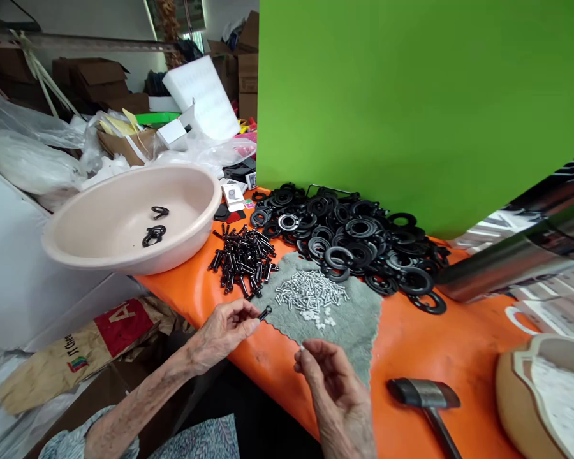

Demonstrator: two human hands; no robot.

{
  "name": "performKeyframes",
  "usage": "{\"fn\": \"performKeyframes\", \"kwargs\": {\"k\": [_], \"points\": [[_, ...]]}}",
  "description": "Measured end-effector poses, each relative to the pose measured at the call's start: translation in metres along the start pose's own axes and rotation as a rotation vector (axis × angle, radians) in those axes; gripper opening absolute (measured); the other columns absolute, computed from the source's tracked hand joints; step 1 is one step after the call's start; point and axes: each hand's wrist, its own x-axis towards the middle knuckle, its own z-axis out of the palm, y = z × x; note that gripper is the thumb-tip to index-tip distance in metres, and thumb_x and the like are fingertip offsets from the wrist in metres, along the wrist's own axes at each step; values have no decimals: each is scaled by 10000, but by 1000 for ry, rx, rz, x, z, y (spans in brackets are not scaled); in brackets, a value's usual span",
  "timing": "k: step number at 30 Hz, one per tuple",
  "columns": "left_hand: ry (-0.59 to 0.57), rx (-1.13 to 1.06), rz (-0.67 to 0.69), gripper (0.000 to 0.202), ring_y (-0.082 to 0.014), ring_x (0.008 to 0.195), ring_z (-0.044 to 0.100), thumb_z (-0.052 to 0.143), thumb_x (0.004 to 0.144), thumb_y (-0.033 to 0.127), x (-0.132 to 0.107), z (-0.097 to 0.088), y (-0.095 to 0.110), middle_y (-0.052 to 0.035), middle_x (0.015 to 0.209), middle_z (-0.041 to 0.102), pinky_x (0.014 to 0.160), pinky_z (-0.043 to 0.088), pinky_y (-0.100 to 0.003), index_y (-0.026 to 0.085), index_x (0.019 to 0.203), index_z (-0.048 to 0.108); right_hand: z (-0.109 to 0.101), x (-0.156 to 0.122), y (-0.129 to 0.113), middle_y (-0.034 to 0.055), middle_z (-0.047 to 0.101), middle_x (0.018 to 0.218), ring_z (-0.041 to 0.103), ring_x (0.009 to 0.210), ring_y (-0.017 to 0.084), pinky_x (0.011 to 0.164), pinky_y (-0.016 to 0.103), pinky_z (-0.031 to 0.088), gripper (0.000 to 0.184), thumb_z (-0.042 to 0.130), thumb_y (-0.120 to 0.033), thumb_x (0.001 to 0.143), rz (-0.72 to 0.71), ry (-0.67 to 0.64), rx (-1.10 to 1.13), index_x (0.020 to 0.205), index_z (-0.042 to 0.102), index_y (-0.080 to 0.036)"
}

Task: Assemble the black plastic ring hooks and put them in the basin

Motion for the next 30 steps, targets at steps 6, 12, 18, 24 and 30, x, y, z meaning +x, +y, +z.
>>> {"fn": "performKeyframes", "kwargs": {"k": [6,12,18,24,30], "points": [[-44,21,-7,130,-141,773,548,568,847,190,-11,9,4,-35,839,604,744,454,-274,111,933,624,21,1,1,8,649,719,610,690,156,682,277,527,344,756,-505,731,-17,12,194,864,643,-209],[-87,93,40,147,-146,766,547,557,858,205,-16,14,4,-59,876,631,733,458,-278,110,938,634,33,2,-2,-10,626,747,581,691,126,680,249,504,296,736,-488,763,-38,-36,213,854,644,-221],[-74,198,72,132,-134,725,515,547,855,170,-18,13,5,-52,863,627,710,450,-269,116,928,644,30,1,-2,-13,628,760,583,698,139,671,261,498,265,730,-458,771,-30,-90,164,853,627,-228],[-91,212,92,105,-119,685,492,538,840,122,-19,13,5,-17,796,598,683,442,-246,136,881,633,24,2,2,-9,621,707,566,681,144,647,251,480,378,757,-517,730,61,-143,185,919,643,-210],[-161,173,89,131,-111,669,470,533,841,136,-17,16,9,-13,797,586,663,422,-238,130,895,652,14,3,14,-4,615,693,541,677,132,650,235,452,413,749,-548,737,134,-183,250,946,677,-199]]}}
